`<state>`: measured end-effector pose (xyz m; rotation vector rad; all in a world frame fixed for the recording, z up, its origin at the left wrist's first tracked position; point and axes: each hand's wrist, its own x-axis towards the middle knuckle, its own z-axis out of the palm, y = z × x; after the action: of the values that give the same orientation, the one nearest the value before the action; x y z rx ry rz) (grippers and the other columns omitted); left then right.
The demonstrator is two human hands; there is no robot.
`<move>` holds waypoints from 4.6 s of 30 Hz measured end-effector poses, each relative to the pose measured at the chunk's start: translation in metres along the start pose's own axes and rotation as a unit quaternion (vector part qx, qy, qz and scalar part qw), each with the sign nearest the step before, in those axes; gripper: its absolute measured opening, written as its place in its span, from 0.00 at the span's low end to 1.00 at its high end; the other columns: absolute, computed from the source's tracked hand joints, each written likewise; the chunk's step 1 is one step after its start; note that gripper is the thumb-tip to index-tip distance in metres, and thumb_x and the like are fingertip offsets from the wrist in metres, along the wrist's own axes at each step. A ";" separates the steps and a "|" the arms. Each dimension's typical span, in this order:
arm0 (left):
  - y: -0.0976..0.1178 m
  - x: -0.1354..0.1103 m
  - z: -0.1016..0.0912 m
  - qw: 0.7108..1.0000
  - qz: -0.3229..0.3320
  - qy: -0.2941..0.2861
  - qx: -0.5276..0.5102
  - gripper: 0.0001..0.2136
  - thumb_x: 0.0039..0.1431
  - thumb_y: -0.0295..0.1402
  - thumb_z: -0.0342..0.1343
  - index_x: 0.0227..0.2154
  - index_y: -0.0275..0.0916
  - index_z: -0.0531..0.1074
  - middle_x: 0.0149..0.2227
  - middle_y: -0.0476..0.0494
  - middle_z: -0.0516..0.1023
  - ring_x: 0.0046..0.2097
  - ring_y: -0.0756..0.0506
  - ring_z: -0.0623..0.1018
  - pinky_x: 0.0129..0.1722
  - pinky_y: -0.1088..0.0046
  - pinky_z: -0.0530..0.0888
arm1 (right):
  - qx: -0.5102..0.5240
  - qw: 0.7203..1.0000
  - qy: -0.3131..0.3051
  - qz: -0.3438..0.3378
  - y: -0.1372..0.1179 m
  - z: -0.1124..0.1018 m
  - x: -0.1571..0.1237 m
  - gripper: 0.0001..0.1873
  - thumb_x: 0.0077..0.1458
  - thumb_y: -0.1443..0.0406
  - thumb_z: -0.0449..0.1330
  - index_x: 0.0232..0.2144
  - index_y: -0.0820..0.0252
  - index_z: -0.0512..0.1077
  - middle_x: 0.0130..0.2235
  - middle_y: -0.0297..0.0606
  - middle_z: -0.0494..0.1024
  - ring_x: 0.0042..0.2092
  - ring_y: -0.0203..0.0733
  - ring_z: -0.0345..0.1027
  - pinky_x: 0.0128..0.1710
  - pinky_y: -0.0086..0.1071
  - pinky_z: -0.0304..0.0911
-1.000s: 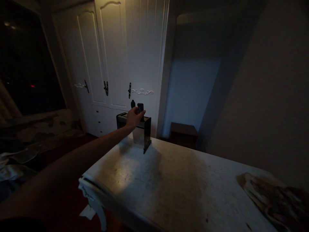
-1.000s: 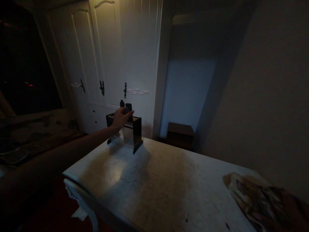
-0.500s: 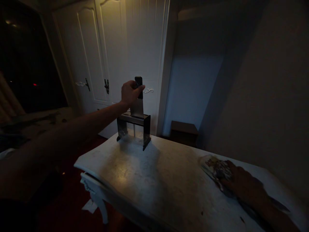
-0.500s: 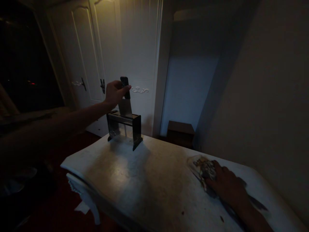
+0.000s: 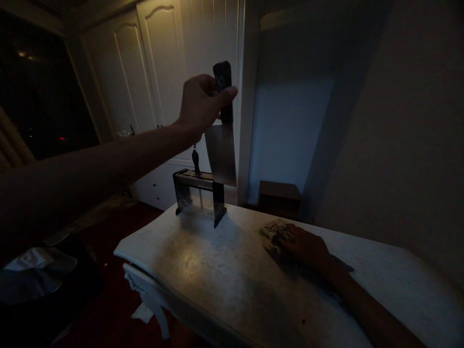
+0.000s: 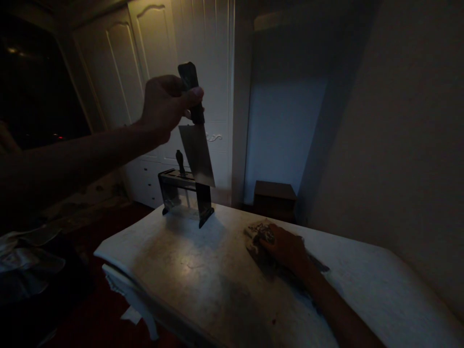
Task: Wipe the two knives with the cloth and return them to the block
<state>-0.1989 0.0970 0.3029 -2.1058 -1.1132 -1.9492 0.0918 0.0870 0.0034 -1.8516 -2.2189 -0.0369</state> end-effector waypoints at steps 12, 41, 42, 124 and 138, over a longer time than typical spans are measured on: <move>0.003 -0.073 0.091 0.912 -0.276 -0.087 -0.289 0.14 0.42 0.34 0.68 0.23 0.33 0.67 0.26 0.43 0.77 0.27 0.48 0.77 0.30 0.69 0.77 | 0.254 0.966 0.024 0.039 0.030 0.008 -0.008 0.29 0.52 0.46 0.58 0.52 0.52 0.67 0.45 0.41 0.78 0.45 0.55 0.72 0.42 0.42 0.64; -0.046 -0.250 0.137 0.743 -0.415 0.013 -0.525 0.12 0.46 0.28 0.64 0.32 0.38 0.67 0.37 0.43 0.81 0.45 0.41 0.79 0.46 0.59 0.75 | 0.589 0.790 0.076 0.151 0.049 0.016 0.000 0.26 0.34 0.47 0.68 0.32 0.60 0.75 0.33 0.41 0.81 0.36 0.52 0.75 0.37 0.41 0.70; -0.050 -0.252 0.135 0.733 -0.425 -0.007 -0.532 0.12 0.45 0.27 0.64 0.32 0.37 0.69 0.39 0.42 0.81 0.47 0.41 0.79 0.48 0.59 0.74 | 0.596 0.784 0.072 0.155 0.049 0.016 0.000 0.27 0.33 0.47 0.69 0.31 0.60 0.74 0.32 0.41 0.81 0.35 0.52 0.75 0.36 0.40 0.70; -0.090 -0.295 0.121 0.787 -0.277 -0.458 -0.308 0.16 0.52 0.36 0.57 0.43 0.36 0.72 0.41 0.45 0.76 0.39 0.46 0.74 0.37 0.73 0.71 | 0.477 0.832 0.276 0.064 0.015 0.026 -0.024 0.28 0.45 0.56 0.67 0.48 0.57 0.67 0.48 0.42 0.74 0.50 0.50 0.68 0.51 0.45 0.64; -0.095 -0.284 0.113 0.486 -0.540 -0.471 -0.500 0.13 0.51 0.40 0.55 0.34 0.40 0.59 0.14 0.60 0.57 0.10 0.55 0.54 0.05 0.82 0.54 | 0.435 0.851 0.289 0.059 0.018 0.029 -0.027 0.28 0.48 0.56 0.66 0.51 0.55 0.65 0.50 0.42 0.71 0.51 0.51 0.66 0.53 0.49 0.63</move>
<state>-0.1362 0.0945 -0.0111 -4.2534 -2.2908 -1.7295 0.1086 0.0693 -0.0330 -1.2217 -1.3414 0.3328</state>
